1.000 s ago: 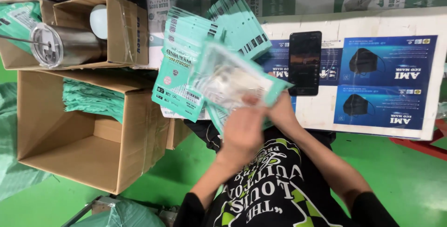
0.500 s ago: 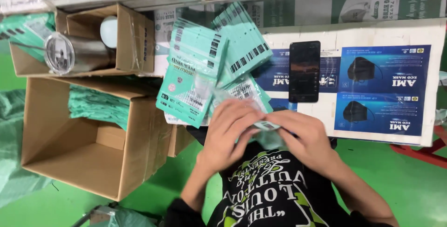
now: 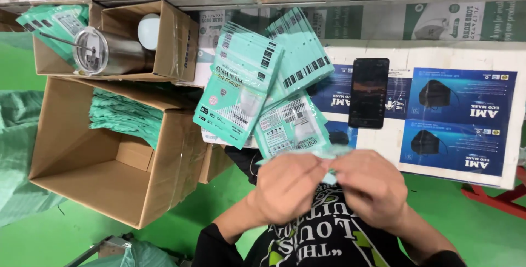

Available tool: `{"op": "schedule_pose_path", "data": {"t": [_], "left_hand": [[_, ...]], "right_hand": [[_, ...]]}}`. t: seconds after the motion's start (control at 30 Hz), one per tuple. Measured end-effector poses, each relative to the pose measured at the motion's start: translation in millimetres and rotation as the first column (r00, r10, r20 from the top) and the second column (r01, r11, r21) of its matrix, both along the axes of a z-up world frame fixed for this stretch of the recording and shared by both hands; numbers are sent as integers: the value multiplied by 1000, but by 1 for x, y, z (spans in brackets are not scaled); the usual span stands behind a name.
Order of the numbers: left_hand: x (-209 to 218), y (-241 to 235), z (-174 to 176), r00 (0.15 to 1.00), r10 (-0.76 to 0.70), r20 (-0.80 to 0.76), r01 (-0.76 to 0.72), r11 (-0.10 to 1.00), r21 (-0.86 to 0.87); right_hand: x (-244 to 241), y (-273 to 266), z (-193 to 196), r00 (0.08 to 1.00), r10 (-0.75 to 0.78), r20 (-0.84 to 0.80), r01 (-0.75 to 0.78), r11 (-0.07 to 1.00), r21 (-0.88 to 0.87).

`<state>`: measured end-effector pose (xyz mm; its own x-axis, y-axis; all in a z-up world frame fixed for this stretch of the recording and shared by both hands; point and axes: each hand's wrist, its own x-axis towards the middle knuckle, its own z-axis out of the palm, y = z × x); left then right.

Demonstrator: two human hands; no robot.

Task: Packaging stacks of white face masks into individual green plastic bags.

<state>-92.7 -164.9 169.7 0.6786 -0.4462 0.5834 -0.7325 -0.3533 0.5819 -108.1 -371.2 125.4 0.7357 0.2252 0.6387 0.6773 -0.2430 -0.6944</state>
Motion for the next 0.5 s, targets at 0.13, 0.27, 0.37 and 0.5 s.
{"op": "schedule_pose_path", "data": {"t": [0.13, 0.27, 0.37, 0.5], "left_hand": [[-3, 8, 6, 998, -24, 61, 22, 999, 35], [-2, 18, 3, 999, 19, 47, -22, 998, 65], [3, 25, 3, 998, 51, -26, -48, 995, 92], [11, 46, 6, 995, 75, -61, -69, 994, 87]], "right_hand": [[-6, 3, 4, 998, 17, -68, -17, 1000, 0], [-9, 5, -2, 880, -37, -473, 55, 998, 25], [-7, 12, -27, 971, -11, -238, 42, 991, 124], [11, 18, -27, 954, -54, -296, 67, 997, 35]]}}
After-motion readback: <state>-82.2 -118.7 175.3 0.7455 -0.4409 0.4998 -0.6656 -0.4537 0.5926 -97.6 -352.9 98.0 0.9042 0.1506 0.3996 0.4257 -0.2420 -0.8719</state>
